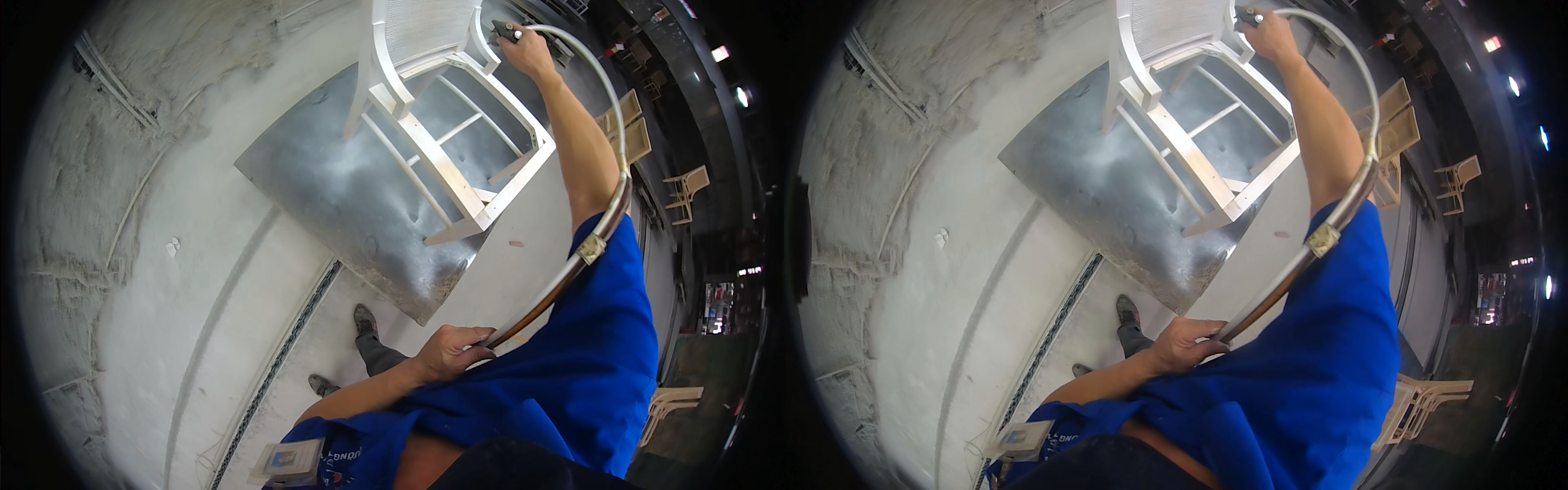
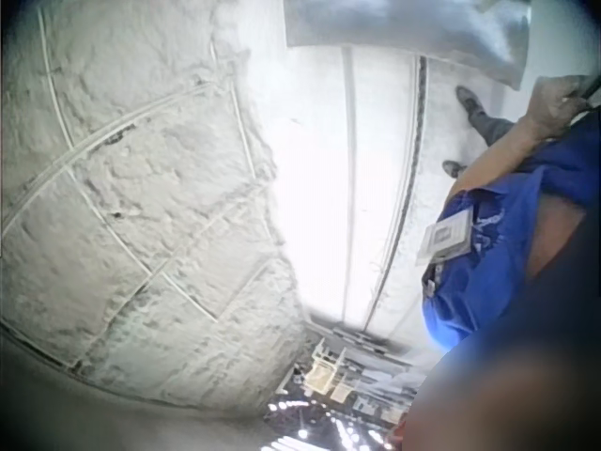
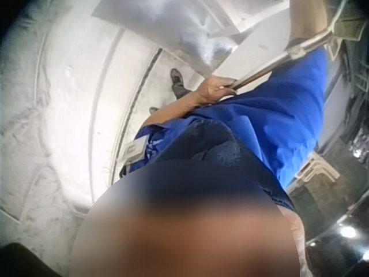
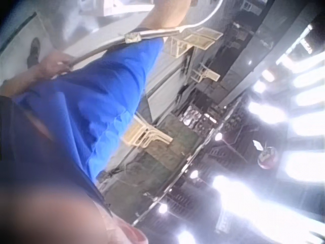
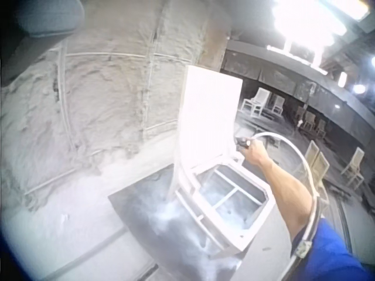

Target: The person uses a spray gun to apply white paint to multiple wooden chairs in a workshop. They rotate each chair to cover all sides, then place it aside and pick up the next chair to repeat the process.

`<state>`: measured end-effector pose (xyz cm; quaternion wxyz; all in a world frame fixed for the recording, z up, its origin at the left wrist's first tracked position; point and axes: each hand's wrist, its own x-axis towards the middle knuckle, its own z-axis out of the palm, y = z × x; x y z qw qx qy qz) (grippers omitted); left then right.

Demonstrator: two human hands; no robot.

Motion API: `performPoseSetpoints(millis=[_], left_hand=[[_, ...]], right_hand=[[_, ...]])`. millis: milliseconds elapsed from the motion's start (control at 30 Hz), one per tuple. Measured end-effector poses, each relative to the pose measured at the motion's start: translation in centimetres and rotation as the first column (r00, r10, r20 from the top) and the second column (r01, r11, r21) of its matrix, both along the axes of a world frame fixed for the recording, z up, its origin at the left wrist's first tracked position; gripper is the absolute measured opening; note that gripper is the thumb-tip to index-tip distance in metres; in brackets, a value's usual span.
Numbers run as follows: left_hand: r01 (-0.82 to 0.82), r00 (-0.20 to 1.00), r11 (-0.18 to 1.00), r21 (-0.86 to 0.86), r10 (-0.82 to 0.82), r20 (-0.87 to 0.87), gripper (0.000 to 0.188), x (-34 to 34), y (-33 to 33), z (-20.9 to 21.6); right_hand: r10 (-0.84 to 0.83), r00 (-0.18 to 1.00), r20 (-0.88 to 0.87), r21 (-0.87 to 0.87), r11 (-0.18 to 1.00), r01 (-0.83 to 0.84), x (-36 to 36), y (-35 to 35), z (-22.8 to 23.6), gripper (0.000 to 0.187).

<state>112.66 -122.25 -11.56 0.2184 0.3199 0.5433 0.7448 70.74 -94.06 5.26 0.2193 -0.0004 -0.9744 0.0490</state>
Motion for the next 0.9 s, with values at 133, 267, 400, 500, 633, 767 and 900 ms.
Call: performPoseSetpoints(millis=[133,267,400,500,633,767,900], left_hand=[[-0.064,0.998,0.998,0.025,0.065,-0.012,0.029,0.2,-1.4,-0.1],[-0.075,0.993,0.996,0.044,0.079,-0.089,0.028,0.7,-1.9,-0.3],[0.056,0.995,0.995,-0.079,-0.062,-0.077,0.028,1.5,-1.8,-0.4],[0.027,0.998,0.997,0.069,-0.031,0.062,0.033,2.0,-1.2,-0.7],[-0.043,0.999,0.995,0.091,0.046,-0.029,0.033,2.9,-0.7,-0.8],[0.052,0.991,0.990,0.135,-0.035,-0.129,0.032,4.2,-1.3,-0.4],[0.142,0.984,0.967,0.210,-0.115,-0.138,0.032,6.1,-2.8,-0.1]], right_hand=[[0.066,0.981,0.183,-0.322,0.947,-0.004,2.6,-2.6,-1.2,0.042],[0.254,0.939,0.232,-0.566,0.820,-0.082,5.9,-4.0,-1.5,0.035],[0.344,0.903,0.258,-0.487,0.854,-0.186,5.1,-2.4,-2.5,0.029],[0.409,0.911,0.047,0.288,0.868,-0.404,2.7,0.5,-4.0,0.044],[0.112,0.886,0.449,0.320,0.906,-0.276,3.9,6.5,-3.5,0.034],[0.342,0.873,0.348,0.426,0.772,-0.472,10.0,8.2,-1.8,0.046],[-0.204,0.746,0.634,0.090,0.978,0.190,17.3,4.1,3.0,0.031]])
